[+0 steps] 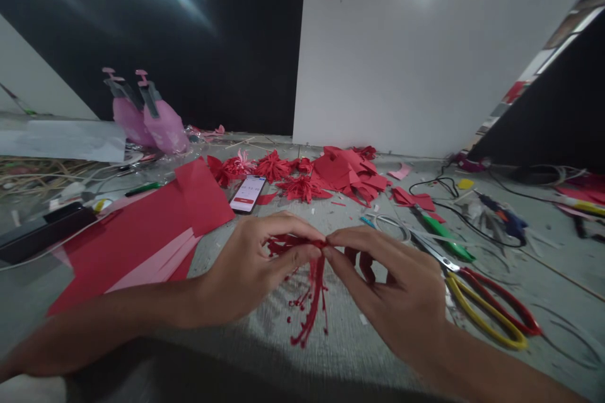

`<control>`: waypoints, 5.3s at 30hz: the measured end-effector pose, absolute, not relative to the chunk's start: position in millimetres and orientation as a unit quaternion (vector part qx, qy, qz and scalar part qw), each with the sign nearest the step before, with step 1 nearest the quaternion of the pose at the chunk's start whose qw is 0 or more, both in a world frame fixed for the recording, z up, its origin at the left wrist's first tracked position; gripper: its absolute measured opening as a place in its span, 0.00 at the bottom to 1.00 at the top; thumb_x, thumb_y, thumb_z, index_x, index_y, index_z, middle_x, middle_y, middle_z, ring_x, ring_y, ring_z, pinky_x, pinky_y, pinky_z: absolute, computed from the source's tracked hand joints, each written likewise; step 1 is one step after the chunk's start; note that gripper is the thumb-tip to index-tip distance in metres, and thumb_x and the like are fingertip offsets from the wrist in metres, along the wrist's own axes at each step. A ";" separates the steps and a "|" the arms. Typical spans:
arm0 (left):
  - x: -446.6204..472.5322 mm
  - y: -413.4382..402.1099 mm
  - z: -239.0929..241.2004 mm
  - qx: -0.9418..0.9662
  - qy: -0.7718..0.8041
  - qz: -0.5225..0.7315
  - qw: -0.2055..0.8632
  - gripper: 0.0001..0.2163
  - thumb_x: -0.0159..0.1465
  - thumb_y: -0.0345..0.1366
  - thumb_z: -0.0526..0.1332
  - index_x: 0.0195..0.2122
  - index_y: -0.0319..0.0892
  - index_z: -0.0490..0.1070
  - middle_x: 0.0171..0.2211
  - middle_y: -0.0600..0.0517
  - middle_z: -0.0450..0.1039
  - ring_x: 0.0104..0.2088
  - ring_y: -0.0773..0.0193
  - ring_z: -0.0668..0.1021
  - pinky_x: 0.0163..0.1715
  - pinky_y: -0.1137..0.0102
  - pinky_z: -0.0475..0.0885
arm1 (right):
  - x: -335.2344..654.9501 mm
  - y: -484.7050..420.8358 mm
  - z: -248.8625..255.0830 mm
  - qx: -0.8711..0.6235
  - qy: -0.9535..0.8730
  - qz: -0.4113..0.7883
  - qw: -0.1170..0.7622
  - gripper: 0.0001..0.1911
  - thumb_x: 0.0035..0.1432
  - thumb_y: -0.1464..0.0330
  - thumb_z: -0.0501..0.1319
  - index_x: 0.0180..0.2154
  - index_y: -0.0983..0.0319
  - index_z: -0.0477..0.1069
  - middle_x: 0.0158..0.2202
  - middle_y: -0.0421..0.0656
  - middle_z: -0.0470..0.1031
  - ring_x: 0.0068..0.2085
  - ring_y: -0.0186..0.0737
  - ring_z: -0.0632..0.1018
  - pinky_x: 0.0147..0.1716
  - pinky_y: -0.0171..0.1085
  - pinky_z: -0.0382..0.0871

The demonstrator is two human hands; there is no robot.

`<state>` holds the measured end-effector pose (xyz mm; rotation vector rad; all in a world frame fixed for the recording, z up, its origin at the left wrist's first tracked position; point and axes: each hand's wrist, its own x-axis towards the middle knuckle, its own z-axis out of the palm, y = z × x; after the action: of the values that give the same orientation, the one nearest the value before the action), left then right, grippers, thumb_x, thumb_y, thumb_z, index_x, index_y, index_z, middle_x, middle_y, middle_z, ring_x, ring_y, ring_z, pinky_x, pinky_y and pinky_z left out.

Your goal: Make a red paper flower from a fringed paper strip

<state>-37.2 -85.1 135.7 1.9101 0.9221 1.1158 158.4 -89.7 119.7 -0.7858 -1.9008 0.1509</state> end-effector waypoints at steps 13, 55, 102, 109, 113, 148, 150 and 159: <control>-34.6 -83.6 135.2 0.708 0.344 0.464 0.407 0.05 0.64 0.35 0.66 0.40 0.44 0.81 0.38 0.50 0.79 0.41 0.62 0.79 0.42 0.69 0.73 | 160.1 -92.2 123.2 -0.322 -0.807 0.088 0.487 0.04 0.61 0.76 0.62 0.37 0.62 0.71 0.31 0.38 0.73 0.29 0.28 0.71 0.30 0.30 0.69; -43.1 -77.8 146.9 0.717 0.349 0.372 0.475 0.07 0.65 0.37 0.65 0.42 0.42 0.79 0.38 0.51 0.80 0.38 0.64 0.79 0.37 0.73 0.72 | 161.0 -92.2 126.8 -0.344 -0.812 0.059 0.467 0.03 0.62 0.72 0.61 0.36 0.59 0.71 0.29 0.38 0.76 0.24 0.31 0.73 0.26 0.32 0.70; -44.2 -72.4 145.4 0.709 0.371 0.349 0.488 0.07 0.64 0.32 0.64 0.42 0.41 0.78 0.40 0.50 0.80 0.42 0.62 0.80 0.43 0.70 0.74 | 163.4 -88.9 123.8 -0.336 -0.817 0.060 0.464 0.06 0.62 0.73 0.62 0.41 0.59 0.73 0.34 0.40 0.77 0.29 0.32 0.75 0.31 0.33 0.73; -44.0 -72.1 144.9 0.711 0.362 0.355 0.487 0.07 0.65 0.35 0.64 0.42 0.42 0.77 0.40 0.51 0.79 0.41 0.63 0.80 0.41 0.71 0.74 | 163.5 -89.8 124.1 -0.337 -0.814 0.032 0.472 0.06 0.61 0.75 0.62 0.39 0.60 0.74 0.42 0.44 0.76 0.38 0.36 0.78 0.38 0.36 0.75; -44.3 -72.8 145.8 0.715 0.365 0.354 0.480 0.06 0.65 0.34 0.64 0.43 0.42 0.76 0.39 0.52 0.78 0.40 0.64 0.79 0.40 0.73 0.73 | 163.3 -89.9 122.7 -0.339 -0.811 0.042 0.475 0.06 0.61 0.75 0.63 0.39 0.60 0.74 0.39 0.42 0.77 0.34 0.33 0.77 0.34 0.33 0.74; -44.8 -80.2 144.5 0.783 0.393 0.389 0.284 0.07 0.63 0.30 0.66 0.41 0.46 0.80 0.38 0.55 0.80 0.40 0.65 0.79 0.42 0.73 0.72 | 158.4 -86.9 132.6 -0.440 -0.686 0.371 0.446 0.10 0.60 0.65 0.64 0.44 0.58 0.74 0.27 0.38 0.80 0.19 0.30 0.74 0.17 0.28 0.70; -44.6 -81.6 145.3 0.799 0.379 0.398 0.246 0.06 0.64 0.30 0.66 0.41 0.45 0.80 0.37 0.54 0.80 0.40 0.64 0.79 0.42 0.71 0.72 | 158.9 -86.4 133.2 -0.439 -0.679 0.369 0.457 0.11 0.60 0.64 0.65 0.45 0.59 0.74 0.30 0.41 0.81 0.21 0.31 0.75 0.19 0.30 0.72; -44.4 -87.1 147.0 0.801 0.377 0.407 0.227 0.06 0.65 0.33 0.65 0.43 0.46 0.78 0.39 0.53 0.80 0.42 0.63 0.79 0.43 0.71 0.72 | 160.4 -89.3 132.9 -0.425 -0.761 0.158 0.464 0.08 0.60 0.68 0.64 0.42 0.58 0.78 0.27 0.38 0.79 0.20 0.30 0.73 0.20 0.31 0.70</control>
<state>-44.4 -87.1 147.0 2.2061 1.0378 1.1201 160.4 -89.3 132.9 -1.0439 -1.8701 0.3871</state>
